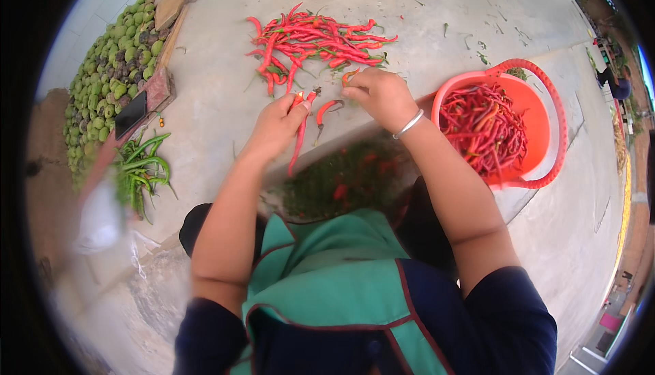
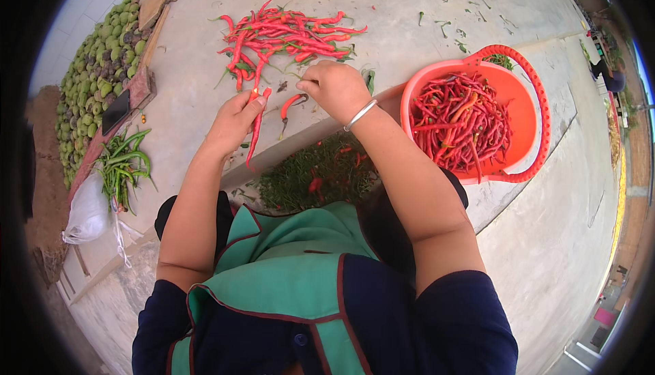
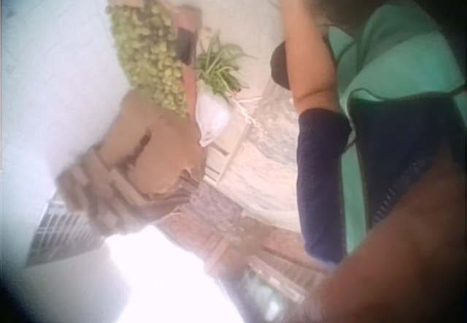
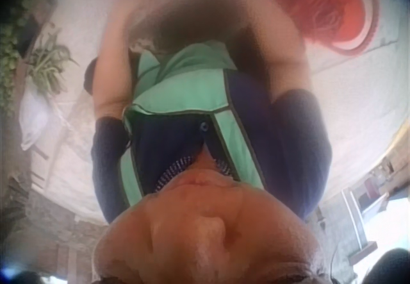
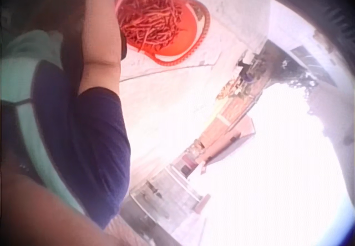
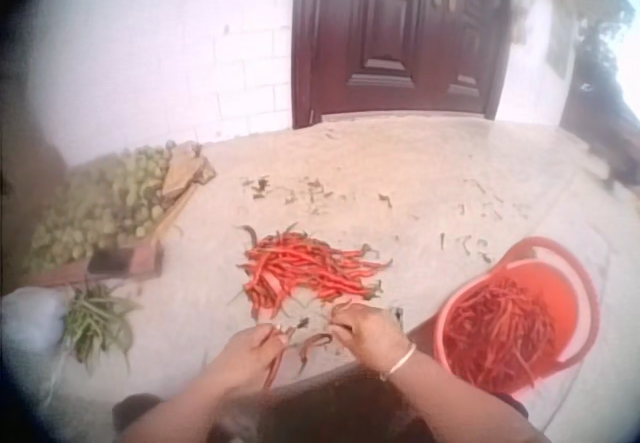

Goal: The person removes stems from red chilies by hand and places them into a red basket. They then carry the basket and pour the chilies onto a larger pile on the ground before moving a broom and dustpan into a storage area and handling a large sack.

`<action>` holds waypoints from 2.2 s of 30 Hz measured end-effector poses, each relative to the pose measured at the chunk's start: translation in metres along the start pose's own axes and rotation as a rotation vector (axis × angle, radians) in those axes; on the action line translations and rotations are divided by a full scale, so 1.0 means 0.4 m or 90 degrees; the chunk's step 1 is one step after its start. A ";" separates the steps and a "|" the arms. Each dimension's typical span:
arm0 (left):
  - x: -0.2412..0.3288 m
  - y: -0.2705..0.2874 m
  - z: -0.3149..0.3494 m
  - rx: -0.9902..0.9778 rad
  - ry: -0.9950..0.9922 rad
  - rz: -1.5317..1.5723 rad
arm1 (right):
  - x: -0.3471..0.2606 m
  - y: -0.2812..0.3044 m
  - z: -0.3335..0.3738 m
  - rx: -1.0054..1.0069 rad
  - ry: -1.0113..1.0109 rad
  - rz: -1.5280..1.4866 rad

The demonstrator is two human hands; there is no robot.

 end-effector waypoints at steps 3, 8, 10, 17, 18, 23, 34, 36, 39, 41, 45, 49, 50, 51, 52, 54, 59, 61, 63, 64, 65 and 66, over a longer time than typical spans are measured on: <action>0.009 0.033 0.005 0.082 0.055 0.183 | 0.017 0.000 0.052 -0.309 -0.071 0.098; 0.011 0.035 -0.001 0.066 0.054 0.205 | 0.018 -0.121 0.006 -0.018 0.198 0.149; -0.016 0.031 -0.009 0.075 0.022 0.127 | 0.034 -0.179 0.008 -0.058 0.167 0.247; -0.064 0.011 -0.015 0.069 -0.005 0.019 | -0.024 -0.147 0.000 -0.120 0.187 0.094; -0.051 0.007 -0.014 0.030 0.004 0.010 | -0.043 -0.131 0.004 -0.106 0.175 0.075; 0.010 -0.009 0.008 -0.101 0.028 -0.051 | -0.077 -0.046 0.028 -0.147 0.096 0.064; 0.033 0.000 0.058 -0.342 -0.056 0.104 | -0.093 0.043 0.039 -0.420 -0.007 -0.308; 0.036 0.011 0.068 -0.386 -0.016 0.173 | -0.105 0.044 0.045 -0.484 -0.103 -0.492; 0.036 0.014 0.080 -0.436 -0.014 0.282 | -0.128 0.042 0.048 -0.505 -0.162 -0.677; 0.028 0.011 0.085 -0.471 -0.032 0.343 | -0.130 0.033 0.058 -0.514 -0.183 -0.724; 0.024 0.010 0.083 -0.481 -0.068 0.401 | -0.134 0.009 0.078 -0.464 -0.239 -0.949; 0.009 0.017 0.056 -0.302 -0.071 0.644 | -0.115 0.019 0.060 -0.342 -0.203 -0.889; 0.016 0.035 0.048 -0.192 -0.078 0.621 | -0.114 0.035 0.048 -0.310 -0.185 -0.691; 0.017 0.043 0.052 -0.156 -0.086 0.564 | -0.109 0.048 0.038 -0.273 -0.162 -0.494; 0.018 0.042 0.050 -0.133 -0.092 0.508 | -0.095 0.047 0.045 -0.186 -0.018 -0.246; 0.026 0.035 0.046 -0.094 -0.106 0.426 | -0.070 0.029 0.049 -0.158 -0.022 -0.256; 0.047 -0.016 0.054 -0.059 -0.147 0.331 | -0.106 -0.038 0.064 -0.242 -0.226 -0.361; 0.039 -0.028 0.050 -0.063 -0.101 0.463 | -0.119 -0.038 0.064 -0.197 -0.161 -0.412; 0.029 -0.030 0.052 -0.067 -0.038 0.582 | -0.140 -0.025 0.054 -0.164 -0.052 -0.453; 0.025 -0.029 0.056 -0.071 0.002 0.636 | -0.138 -0.024 0.055 -0.229 0.009 -0.337; 0.019 -0.025 0.057 -0.074 0.042 0.690 | -0.130 -0.020 0.057 -0.292 0.069 -0.220; 0.007 -0.002 0.048 -0.022 0.041 0.709 | -0.123 -0.018 0.059 -0.353 0.130 -0.102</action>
Point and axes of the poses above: each hand's wrist, its own z-axis away from the middle knuckle, its own y-axis out of the back of the hand, x = y × z, the point moved 2 cm from there along -z, towards the middle knuckle, and after that the axes turned 2 degrees about x, right-handed, at the moved point
